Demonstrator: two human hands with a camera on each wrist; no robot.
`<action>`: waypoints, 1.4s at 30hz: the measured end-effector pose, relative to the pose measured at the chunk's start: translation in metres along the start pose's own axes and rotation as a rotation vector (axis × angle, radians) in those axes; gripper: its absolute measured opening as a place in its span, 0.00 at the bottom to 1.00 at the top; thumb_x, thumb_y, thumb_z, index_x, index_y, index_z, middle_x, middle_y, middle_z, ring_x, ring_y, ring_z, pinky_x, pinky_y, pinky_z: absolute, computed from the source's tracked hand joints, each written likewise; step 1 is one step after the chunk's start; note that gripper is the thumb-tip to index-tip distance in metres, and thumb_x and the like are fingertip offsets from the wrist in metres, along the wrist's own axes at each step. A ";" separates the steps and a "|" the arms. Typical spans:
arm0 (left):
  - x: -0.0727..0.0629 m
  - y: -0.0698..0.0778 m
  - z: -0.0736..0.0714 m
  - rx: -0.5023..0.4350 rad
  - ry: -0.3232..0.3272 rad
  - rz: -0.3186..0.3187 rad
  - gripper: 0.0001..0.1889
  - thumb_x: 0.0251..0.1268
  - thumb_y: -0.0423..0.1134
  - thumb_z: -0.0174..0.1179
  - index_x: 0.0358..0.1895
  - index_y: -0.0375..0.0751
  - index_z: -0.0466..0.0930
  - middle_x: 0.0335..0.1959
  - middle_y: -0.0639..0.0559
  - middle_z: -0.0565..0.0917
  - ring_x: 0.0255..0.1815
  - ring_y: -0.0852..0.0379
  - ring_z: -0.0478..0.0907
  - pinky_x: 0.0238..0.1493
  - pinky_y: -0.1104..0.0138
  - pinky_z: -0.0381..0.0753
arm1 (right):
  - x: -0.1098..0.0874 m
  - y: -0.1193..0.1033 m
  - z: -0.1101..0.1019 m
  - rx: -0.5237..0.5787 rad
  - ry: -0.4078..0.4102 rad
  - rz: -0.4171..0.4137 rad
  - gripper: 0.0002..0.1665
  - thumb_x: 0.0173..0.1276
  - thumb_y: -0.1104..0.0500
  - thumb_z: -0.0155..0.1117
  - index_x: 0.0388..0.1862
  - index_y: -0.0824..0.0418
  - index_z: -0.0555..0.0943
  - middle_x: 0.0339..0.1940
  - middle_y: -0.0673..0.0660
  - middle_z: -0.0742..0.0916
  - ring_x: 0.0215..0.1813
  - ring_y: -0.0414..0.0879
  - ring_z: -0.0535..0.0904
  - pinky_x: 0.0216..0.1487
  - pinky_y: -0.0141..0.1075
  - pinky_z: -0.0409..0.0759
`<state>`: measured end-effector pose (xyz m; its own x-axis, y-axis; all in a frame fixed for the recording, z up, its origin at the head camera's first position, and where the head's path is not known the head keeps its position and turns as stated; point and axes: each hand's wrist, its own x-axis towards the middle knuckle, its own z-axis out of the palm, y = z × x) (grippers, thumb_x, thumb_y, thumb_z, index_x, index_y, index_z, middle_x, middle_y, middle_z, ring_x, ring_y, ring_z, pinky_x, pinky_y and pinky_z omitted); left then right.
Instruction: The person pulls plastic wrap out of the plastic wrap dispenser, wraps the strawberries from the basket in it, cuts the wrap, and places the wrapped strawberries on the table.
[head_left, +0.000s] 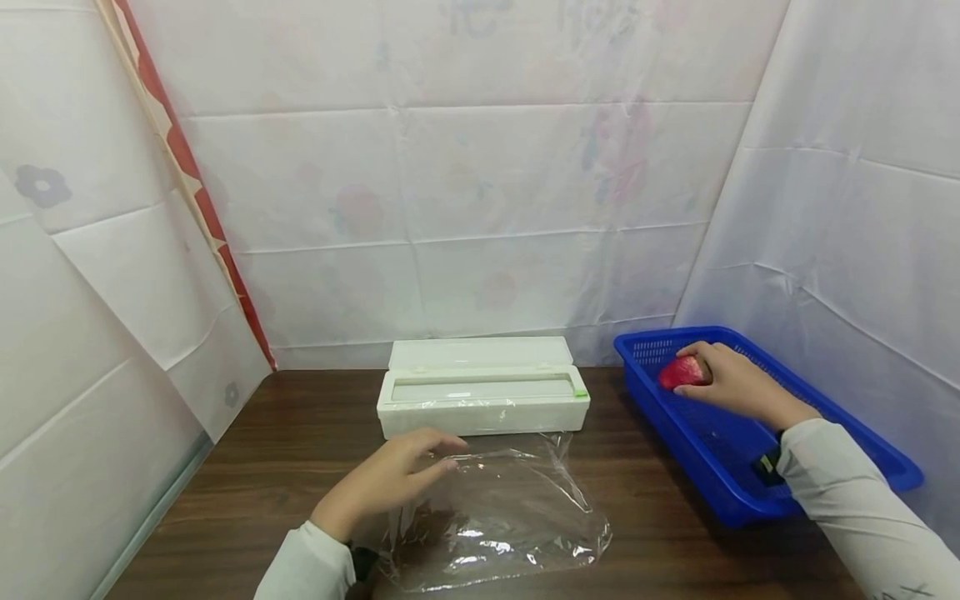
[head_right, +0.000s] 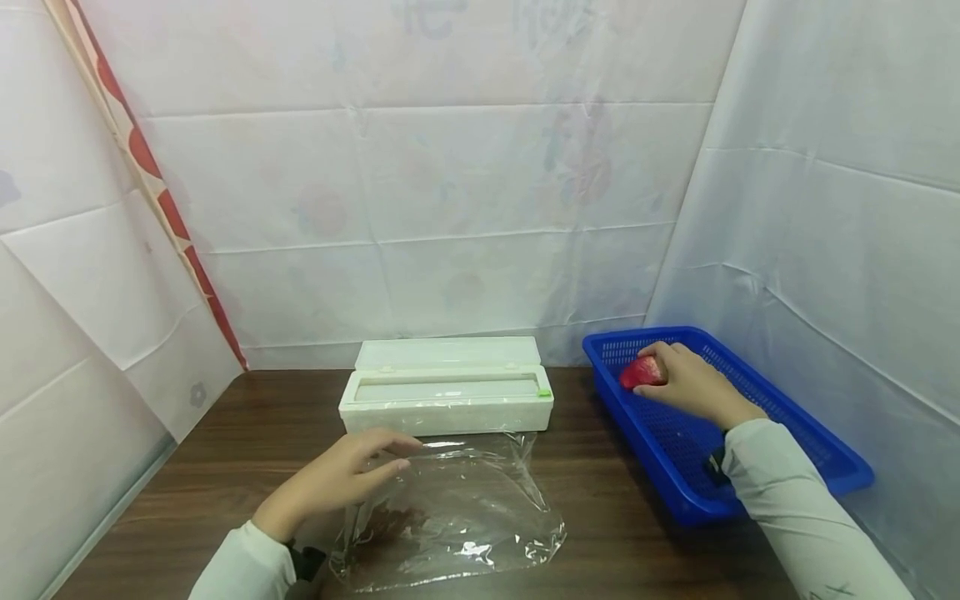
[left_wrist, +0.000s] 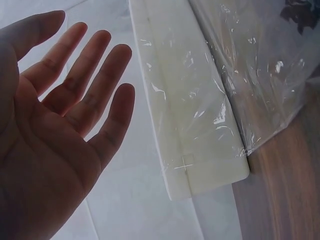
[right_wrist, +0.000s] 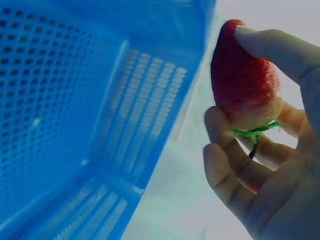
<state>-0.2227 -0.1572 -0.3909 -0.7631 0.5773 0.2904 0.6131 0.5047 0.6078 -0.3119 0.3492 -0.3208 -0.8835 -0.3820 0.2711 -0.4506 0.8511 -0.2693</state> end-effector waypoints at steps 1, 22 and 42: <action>0.000 0.000 -0.001 0.007 0.005 0.000 0.15 0.77 0.43 0.57 0.60 0.44 0.79 0.57 0.54 0.82 0.58 0.52 0.78 0.59 0.54 0.77 | 0.001 -0.003 -0.001 -0.002 0.013 -0.001 0.35 0.62 0.49 0.76 0.58 0.70 0.76 0.40 0.62 0.82 0.38 0.53 0.78 0.32 0.41 0.78; 0.001 -0.002 -0.013 0.085 0.149 0.061 0.13 0.73 0.37 0.61 0.57 0.43 0.81 0.55 0.55 0.84 0.55 0.55 0.80 0.56 0.54 0.79 | 0.016 -0.075 0.003 0.098 0.046 -0.154 0.33 0.60 0.51 0.78 0.60 0.64 0.78 0.47 0.57 0.82 0.44 0.48 0.78 0.41 0.41 0.81; 0.009 0.006 -0.008 0.152 0.322 0.065 0.16 0.70 0.34 0.64 0.58 0.44 0.81 0.53 0.57 0.83 0.53 0.56 0.80 0.52 0.53 0.80 | 0.018 -0.129 0.038 0.275 0.069 -0.239 0.33 0.59 0.54 0.79 0.61 0.61 0.77 0.48 0.52 0.82 0.45 0.45 0.79 0.40 0.35 0.83</action>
<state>-0.2276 -0.1540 -0.3793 -0.7321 0.3913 0.5576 0.6671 0.5775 0.4706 -0.2741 0.2189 -0.3161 -0.7424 -0.5254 0.4156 -0.6694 0.6082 -0.4266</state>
